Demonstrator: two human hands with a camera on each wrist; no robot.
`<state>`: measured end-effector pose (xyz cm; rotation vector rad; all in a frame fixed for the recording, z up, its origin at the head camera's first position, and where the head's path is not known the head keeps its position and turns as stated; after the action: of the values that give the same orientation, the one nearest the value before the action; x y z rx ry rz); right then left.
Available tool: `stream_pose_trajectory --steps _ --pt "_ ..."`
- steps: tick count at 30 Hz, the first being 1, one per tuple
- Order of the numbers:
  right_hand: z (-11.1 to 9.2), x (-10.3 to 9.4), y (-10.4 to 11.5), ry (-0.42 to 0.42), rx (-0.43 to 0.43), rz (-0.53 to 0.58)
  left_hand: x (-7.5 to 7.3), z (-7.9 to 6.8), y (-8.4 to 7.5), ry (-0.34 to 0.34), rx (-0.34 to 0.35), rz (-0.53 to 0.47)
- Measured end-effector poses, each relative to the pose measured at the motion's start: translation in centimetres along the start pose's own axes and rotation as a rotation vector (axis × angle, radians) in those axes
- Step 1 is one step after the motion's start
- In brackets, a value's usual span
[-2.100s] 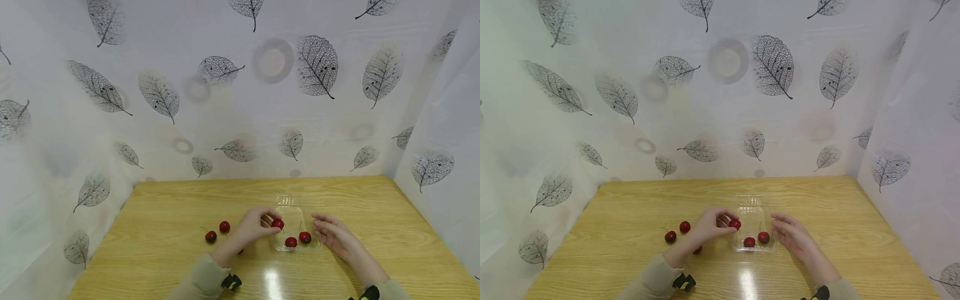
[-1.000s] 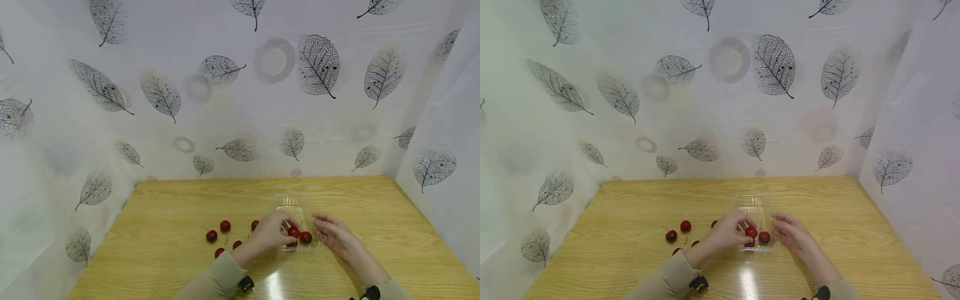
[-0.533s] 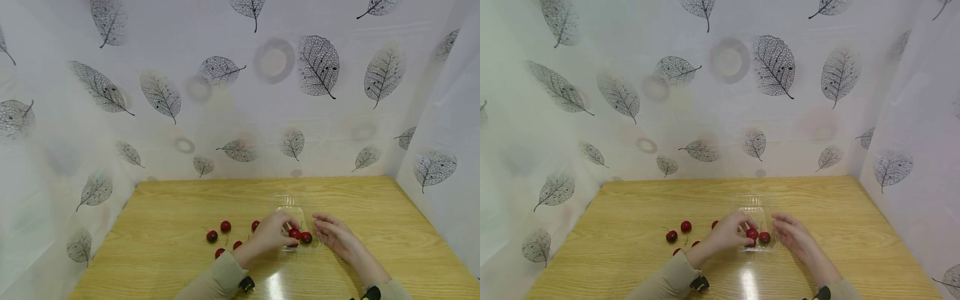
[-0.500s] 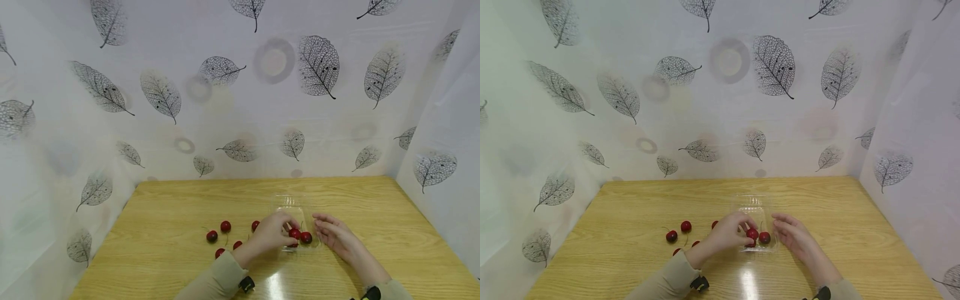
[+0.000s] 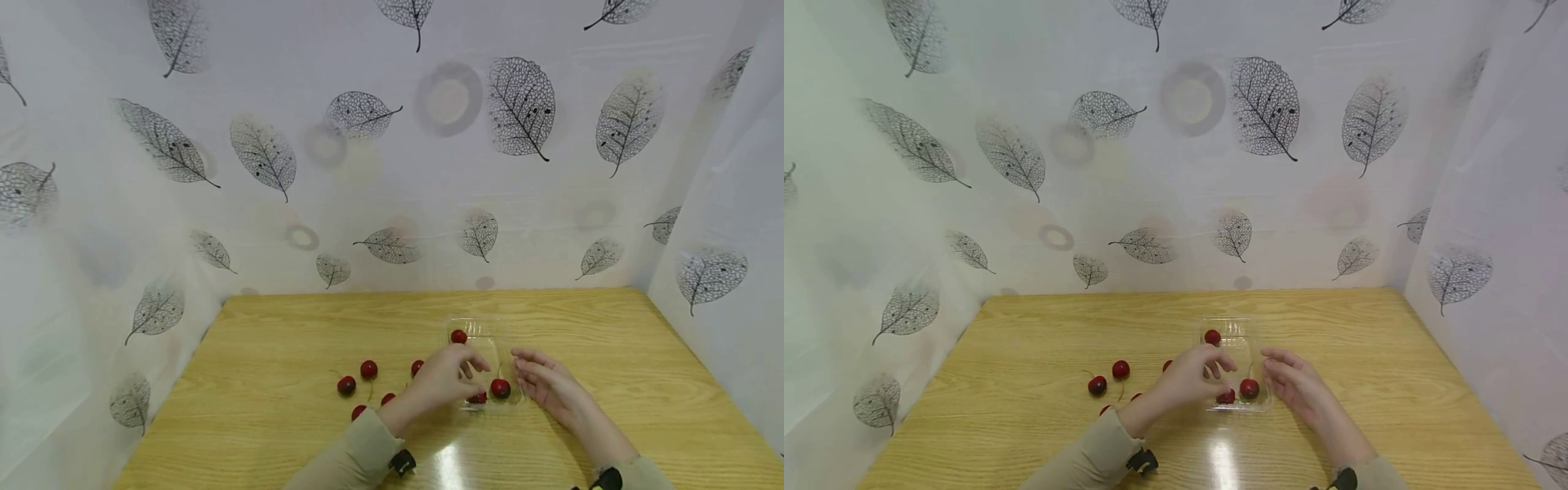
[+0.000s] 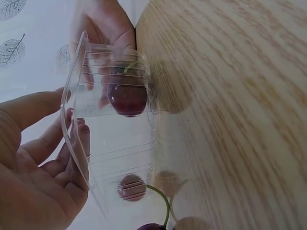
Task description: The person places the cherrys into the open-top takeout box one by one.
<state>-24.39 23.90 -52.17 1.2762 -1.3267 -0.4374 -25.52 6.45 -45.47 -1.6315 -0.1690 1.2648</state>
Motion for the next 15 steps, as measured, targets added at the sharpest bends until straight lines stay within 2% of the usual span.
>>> stream_pose_trajectory --steps 6,15 --pt "0.0 0.1 0.0 0.006 0.001 0.006 -0.5 -0.2 -0.1 -0.008 0.001 -0.099" --pt "0.0 0.3 0.1 0.023 -0.008 0.021 -1.5 -0.5 -0.5 -0.029 0.011 -0.113"
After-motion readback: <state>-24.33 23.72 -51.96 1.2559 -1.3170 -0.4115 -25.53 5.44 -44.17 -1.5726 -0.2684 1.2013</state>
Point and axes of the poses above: each hand's wrist, its own z-axis towards the middle knuckle, its own x-axis out of the palm, y = z × x, the point moved 9 cm from there along z, towards the middle knuckle, and after that the axes turned 4 degrees about x, right-handed, at the moved point
